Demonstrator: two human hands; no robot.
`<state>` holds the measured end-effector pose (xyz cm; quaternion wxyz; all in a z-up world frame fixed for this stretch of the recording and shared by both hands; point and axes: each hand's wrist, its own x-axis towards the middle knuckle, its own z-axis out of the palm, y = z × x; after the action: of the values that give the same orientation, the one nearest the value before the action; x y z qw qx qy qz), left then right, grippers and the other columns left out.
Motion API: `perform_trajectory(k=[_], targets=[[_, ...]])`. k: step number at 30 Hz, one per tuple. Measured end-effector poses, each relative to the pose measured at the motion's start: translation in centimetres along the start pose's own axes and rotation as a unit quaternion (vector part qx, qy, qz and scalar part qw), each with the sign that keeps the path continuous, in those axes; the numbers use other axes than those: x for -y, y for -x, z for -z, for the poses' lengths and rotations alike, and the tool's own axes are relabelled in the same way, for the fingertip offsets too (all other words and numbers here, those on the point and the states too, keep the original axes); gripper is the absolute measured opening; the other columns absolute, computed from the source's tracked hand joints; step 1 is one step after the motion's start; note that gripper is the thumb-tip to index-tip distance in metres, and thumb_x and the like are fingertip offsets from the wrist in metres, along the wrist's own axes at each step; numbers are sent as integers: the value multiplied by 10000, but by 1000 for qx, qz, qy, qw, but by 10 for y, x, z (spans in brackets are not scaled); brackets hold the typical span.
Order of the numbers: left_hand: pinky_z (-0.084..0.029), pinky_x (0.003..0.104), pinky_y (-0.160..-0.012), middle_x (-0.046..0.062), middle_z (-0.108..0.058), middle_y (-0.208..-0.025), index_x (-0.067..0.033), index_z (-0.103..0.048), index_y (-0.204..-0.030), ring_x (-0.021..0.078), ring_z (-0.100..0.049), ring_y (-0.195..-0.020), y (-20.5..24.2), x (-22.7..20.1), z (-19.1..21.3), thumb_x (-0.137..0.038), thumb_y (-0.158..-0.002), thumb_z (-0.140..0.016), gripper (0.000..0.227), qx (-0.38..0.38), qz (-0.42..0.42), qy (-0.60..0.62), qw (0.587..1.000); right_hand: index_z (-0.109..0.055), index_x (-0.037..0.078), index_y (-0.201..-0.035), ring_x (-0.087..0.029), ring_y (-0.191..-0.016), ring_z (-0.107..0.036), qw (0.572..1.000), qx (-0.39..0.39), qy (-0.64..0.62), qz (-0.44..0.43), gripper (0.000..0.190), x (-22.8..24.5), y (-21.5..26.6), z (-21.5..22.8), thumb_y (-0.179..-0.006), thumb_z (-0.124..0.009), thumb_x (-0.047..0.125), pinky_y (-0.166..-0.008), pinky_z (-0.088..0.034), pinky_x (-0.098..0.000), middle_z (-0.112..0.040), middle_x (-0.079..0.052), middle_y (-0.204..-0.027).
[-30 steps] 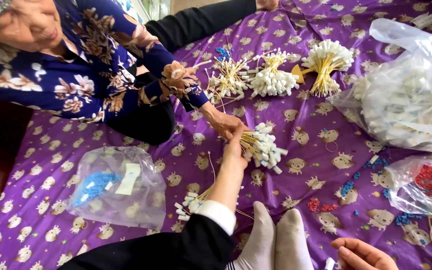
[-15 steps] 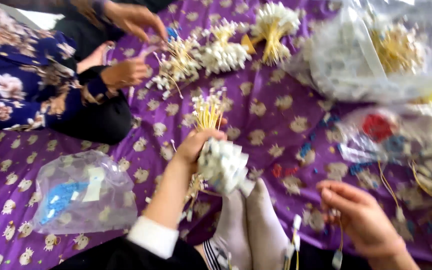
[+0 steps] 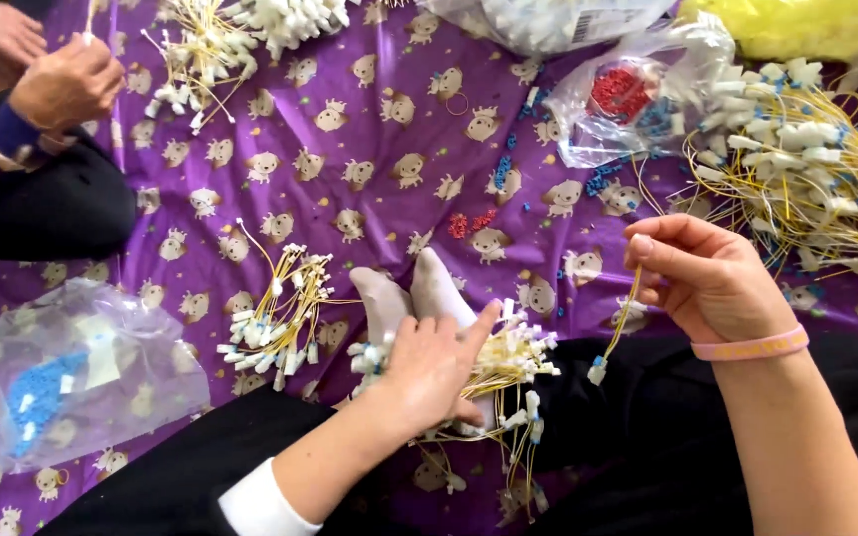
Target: Assembling small white decorative components onto yellow wire stems by hand.
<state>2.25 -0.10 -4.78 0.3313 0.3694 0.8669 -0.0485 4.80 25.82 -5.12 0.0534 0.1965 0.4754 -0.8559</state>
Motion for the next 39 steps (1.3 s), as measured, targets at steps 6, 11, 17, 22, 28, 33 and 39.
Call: perform_trajectory(k=[6,11,17,22,28,33,39], targets=[[-483,430,-890,256,-559,-1148,-64,-221,-1467,359,-609,-968,13,25,32,-554,-628,-732,1097,55,-18,160,985,-641,-9,-892,-99,-602,-535,996,-20,85,16,107,5,8,-11,-788,-657,10,-468,-442,-206,-636,-81,-792],[-526,326,-753,78,-666,-1021,-105,-627,-1084,208,-649,-836,-27,70,39,-278,-743,-675,385,-119,42,206,970,-641,-4,-857,-107,-500,-510,998,45,32,-20,99,3,3,-2,-765,-675,12,-440,-454,-242,-608,-70,-687],[-497,397,-690,19,-663,-857,-160,-720,-803,257,-625,-765,-120,86,19,-223,-743,-608,142,-274,102,152,944,-662,-47,-920,-177,-595,-640,995,83,-3,-49,148,-5,-4,-1,-787,-652,16,-490,-532,-260,-684,-166,-751],[-510,433,-686,84,-643,-880,-109,-704,-874,304,-620,-804,-165,77,8,-210,-749,-657,168,-302,72,135,941,-660,-60,-917,-133,-485,-563,994,89,-18,-63,142,-13,-15,-1,-814,-637,35,-439,-517,-258,-657,-165,-702],[-509,467,-671,185,-661,-833,-5,-670,-778,389,-629,-725,-168,86,23,-134,-716,-528,202,-239,67,105,963,-651,-21,-835,-108,-534,-522,998,41,0,-58,49,-27,-30,-9,-804,-653,17,-485,-485,-256,-603,-88,-666],[-503,416,-694,105,-663,-769,-94,-679,-913,284,-659,-793,-151,105,26,-240,-818,-517,238,-146,87,353,920,-637,-94,-918,-115,-480,-482,998,-33,9,-57,173,-35,-41,-24,-811,-655,41,-487,-571,-353,-583,-201,-645],[-357,178,-569,-1,-528,-709,16,-624,-965,66,-440,-674,-101,64,50,-153,-869,-569,202,-129,-54,650,747,-655,-61,-936,-84,-498,-528,993,-60,-7,-97,195,-51,-54,-38,-816,-676,91,-534,-584,-310,-643,-166,-685]])
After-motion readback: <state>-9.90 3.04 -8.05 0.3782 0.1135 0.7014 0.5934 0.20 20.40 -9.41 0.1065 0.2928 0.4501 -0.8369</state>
